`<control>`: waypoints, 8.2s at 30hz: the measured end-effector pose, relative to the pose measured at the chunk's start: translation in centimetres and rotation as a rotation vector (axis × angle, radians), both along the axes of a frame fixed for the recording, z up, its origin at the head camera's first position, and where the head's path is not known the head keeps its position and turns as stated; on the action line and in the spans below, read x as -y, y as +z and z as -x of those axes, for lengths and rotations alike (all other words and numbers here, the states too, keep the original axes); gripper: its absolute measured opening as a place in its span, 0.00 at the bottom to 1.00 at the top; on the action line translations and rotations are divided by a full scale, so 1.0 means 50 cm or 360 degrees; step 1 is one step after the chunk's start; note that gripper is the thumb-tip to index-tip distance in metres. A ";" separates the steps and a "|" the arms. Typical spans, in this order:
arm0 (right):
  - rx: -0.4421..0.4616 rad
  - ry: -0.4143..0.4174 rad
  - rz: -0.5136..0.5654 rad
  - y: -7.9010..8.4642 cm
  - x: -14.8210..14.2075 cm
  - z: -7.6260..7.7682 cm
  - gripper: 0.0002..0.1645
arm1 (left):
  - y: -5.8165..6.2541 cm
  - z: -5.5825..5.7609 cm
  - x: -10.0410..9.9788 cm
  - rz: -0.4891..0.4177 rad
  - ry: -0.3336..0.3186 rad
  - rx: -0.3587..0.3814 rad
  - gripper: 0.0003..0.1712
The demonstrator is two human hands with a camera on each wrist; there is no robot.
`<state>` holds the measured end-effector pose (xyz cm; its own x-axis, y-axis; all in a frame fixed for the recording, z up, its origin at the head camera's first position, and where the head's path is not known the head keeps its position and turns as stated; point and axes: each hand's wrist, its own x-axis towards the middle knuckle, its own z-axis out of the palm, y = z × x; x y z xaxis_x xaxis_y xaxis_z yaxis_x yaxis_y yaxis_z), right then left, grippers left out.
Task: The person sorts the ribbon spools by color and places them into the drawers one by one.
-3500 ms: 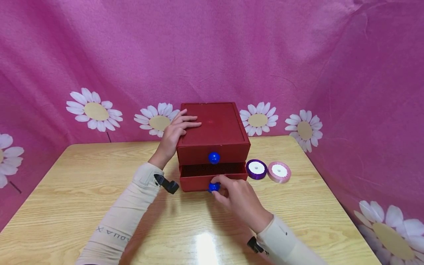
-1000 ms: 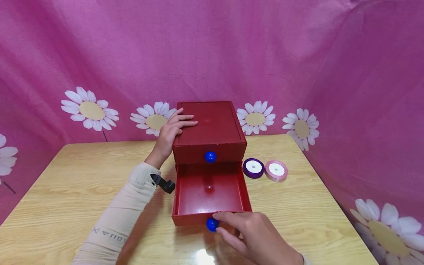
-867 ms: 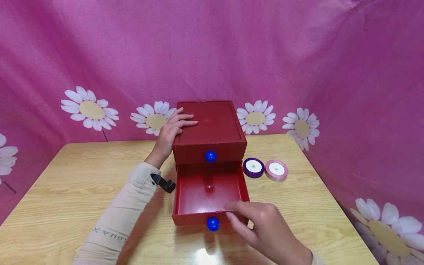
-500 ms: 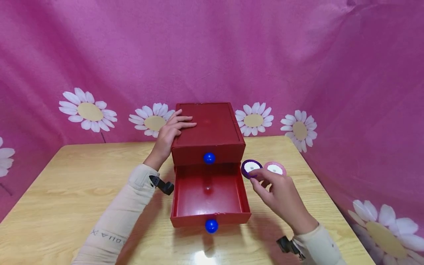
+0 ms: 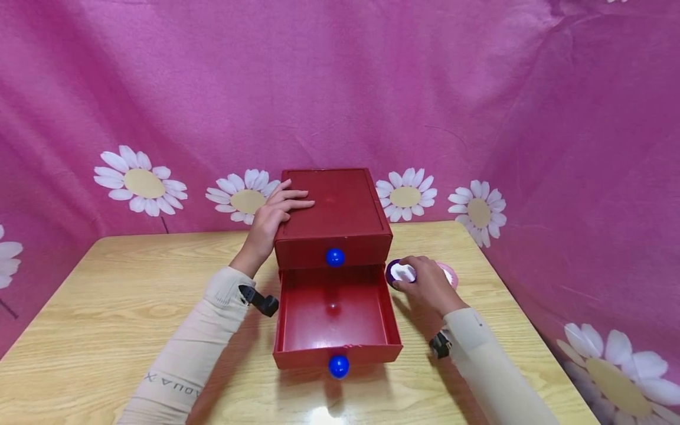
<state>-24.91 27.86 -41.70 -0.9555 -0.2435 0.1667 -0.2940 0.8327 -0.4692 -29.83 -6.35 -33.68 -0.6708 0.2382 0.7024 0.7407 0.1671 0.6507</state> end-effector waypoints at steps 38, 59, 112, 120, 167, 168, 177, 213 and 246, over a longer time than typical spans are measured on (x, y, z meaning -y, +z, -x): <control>-0.0174 -0.0063 -0.0037 0.044 -0.011 -0.063 0.30 | 0.000 0.002 0.001 -0.0002 -0.0021 -0.0019 0.28; -0.0816 0.0089 0.0042 0.186 0.026 -0.178 0.24 | 0.002 -0.003 0.000 -0.0014 -0.0024 -0.0006 0.28; -0.0059 0.0689 -0.0404 0.130 0.227 -0.145 0.19 | 0.056 -0.066 -0.001 0.0013 -0.0026 0.0050 0.26; -0.0099 0.0704 -0.0355 0.133 0.222 -0.146 0.20 | 0.009 -0.011 0.001 -0.0013 -0.0035 0.0016 0.27; -0.0490 0.0803 0.0102 0.163 0.177 -0.352 0.17 | 0.002 -0.008 0.001 0.0013 0.0014 0.0075 0.28; -0.0409 0.0798 0.0102 0.161 0.177 -0.354 0.17 | 0.002 -0.007 0.002 0.0009 0.0015 0.0075 0.27; 0.0059 0.0710 -0.0039 0.143 0.183 -0.350 0.22 | -0.001 -0.005 -0.001 0.0005 -0.0007 0.0044 0.28; -0.0200 0.0458 0.0102 0.079 0.215 -0.349 0.17 | 0.016 -0.022 -0.003 0.0003 -0.0019 0.0072 0.27; -0.0358 0.0495 0.0164 0.089 0.219 -0.285 0.13 | 0.001 -0.002 -0.004 -0.0007 -0.0044 0.0032 0.28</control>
<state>-10.65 16.89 -37.23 -0.7757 -0.4864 0.4023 -0.6297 0.6396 -0.4409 -29.71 -6.17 -33.61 -0.6781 0.2540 0.6897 0.7316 0.1438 0.6664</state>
